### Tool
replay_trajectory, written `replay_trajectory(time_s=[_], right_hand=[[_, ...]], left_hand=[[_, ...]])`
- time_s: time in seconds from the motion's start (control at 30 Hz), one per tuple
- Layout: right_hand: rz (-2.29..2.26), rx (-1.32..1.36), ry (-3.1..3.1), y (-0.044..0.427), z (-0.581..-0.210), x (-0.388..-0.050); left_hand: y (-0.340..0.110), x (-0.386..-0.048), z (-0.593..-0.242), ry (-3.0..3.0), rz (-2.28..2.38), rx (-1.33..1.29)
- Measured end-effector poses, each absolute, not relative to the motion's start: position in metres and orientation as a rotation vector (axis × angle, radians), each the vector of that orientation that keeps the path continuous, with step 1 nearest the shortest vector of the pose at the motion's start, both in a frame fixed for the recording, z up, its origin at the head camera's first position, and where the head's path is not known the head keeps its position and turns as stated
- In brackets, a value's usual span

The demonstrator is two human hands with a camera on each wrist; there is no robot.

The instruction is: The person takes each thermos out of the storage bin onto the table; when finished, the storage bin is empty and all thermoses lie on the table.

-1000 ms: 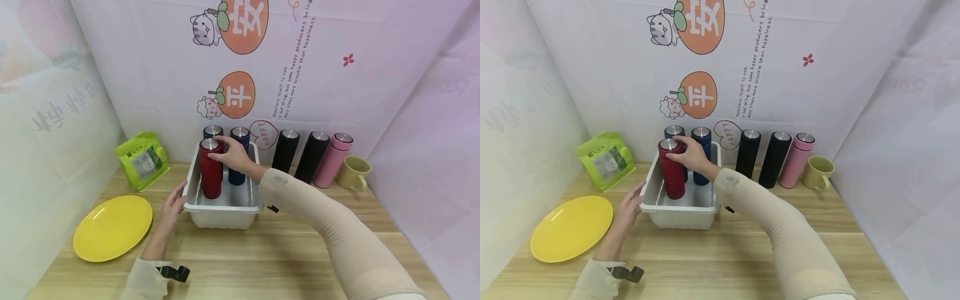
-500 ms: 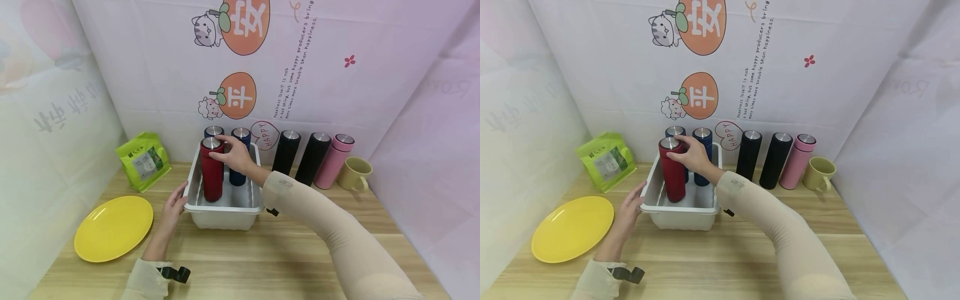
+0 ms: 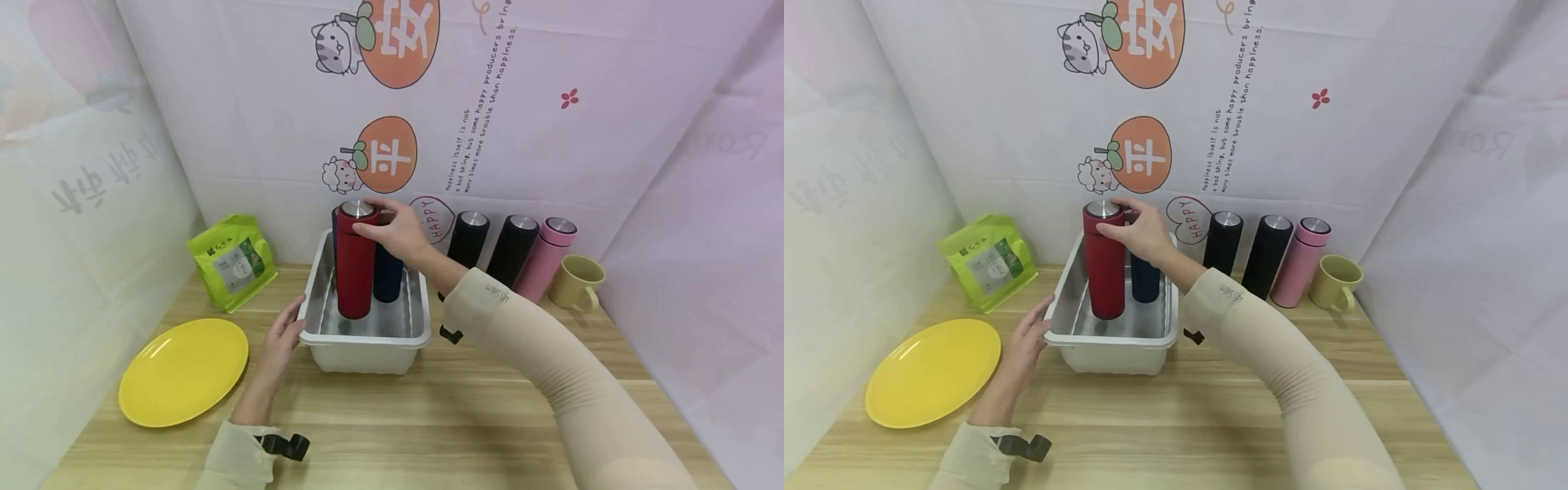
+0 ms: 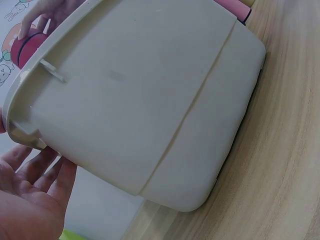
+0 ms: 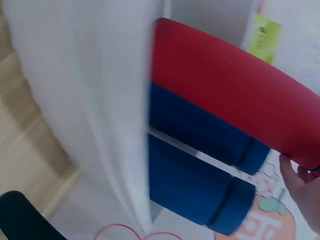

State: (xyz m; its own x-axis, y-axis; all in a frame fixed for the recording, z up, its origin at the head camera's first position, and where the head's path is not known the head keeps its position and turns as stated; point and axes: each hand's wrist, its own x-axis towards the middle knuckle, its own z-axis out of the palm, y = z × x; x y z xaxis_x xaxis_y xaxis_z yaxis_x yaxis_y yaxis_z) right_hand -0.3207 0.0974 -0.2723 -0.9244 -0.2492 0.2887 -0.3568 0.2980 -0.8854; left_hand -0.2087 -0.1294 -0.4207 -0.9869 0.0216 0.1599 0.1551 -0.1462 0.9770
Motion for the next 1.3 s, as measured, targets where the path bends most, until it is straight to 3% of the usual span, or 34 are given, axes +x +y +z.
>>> replay_trajectory(time_s=[0.57, 1.3], right_hand=[[1.89, 0.462, -2.249, 0.158, -0.206, -0.3], [1.872, 0.14, -2.143, 0.257, -0.191, -0.26]], left_hand=[[-0.131, -0.209, -0.421, -2.057, -2.281, -0.162], [-0.132, -0.211, -0.421, -2.058, -2.296, -0.164]])
